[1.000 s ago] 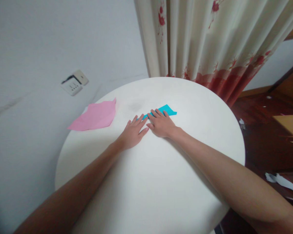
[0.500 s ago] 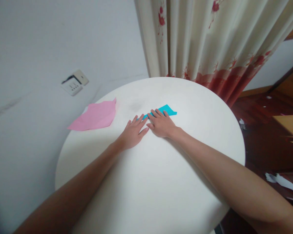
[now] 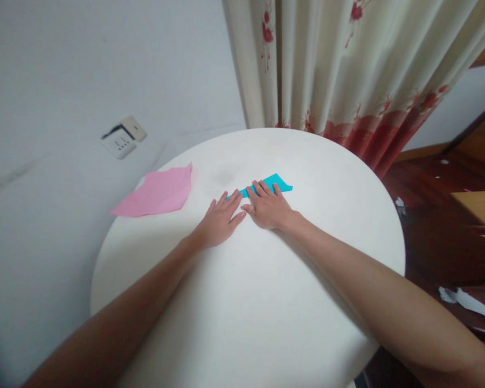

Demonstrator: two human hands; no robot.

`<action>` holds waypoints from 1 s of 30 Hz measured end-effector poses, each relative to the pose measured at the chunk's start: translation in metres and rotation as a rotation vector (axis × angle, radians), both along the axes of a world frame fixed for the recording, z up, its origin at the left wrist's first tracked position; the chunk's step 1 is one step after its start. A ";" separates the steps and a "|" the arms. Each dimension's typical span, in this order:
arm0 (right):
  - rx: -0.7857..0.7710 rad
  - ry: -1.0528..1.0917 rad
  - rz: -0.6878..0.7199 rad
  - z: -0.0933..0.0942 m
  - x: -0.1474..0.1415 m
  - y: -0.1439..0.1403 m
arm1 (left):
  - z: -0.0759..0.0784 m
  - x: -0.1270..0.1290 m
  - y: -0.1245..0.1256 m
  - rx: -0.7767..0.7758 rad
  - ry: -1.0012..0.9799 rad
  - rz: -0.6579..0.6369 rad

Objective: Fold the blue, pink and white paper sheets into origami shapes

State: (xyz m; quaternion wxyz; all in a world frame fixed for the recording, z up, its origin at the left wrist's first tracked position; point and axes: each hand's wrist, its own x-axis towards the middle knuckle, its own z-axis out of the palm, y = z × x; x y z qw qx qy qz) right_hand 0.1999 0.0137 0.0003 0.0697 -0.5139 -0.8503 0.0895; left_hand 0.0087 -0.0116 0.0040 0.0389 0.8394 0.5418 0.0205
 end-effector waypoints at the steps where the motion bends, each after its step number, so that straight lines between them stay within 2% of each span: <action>1: -0.004 0.002 -0.020 0.000 0.000 0.000 | 0.000 0.000 0.000 -0.001 0.000 0.000; 15: 0.026 0.006 -0.378 -0.008 0.005 0.007 | -0.004 -0.002 0.004 -0.006 -0.006 -0.001; 18: 0.090 0.047 -0.415 -0.008 0.004 0.009 | -0.003 -0.001 0.004 -0.013 -0.006 0.000; 20: 0.161 0.089 -0.372 -0.006 0.002 0.009 | -0.002 -0.001 0.003 -0.014 -0.008 0.001; 22: 0.181 0.112 -0.252 -0.005 0.000 0.009 | -0.002 -0.001 0.003 -0.011 -0.009 -0.001; 26: 0.091 0.079 0.020 -0.005 -0.003 0.005 | -0.001 -0.001 0.003 -0.018 -0.010 -0.020; 30: 0.043 0.055 0.089 -0.007 -0.003 0.004 | -0.001 -0.002 0.003 -0.024 -0.012 -0.035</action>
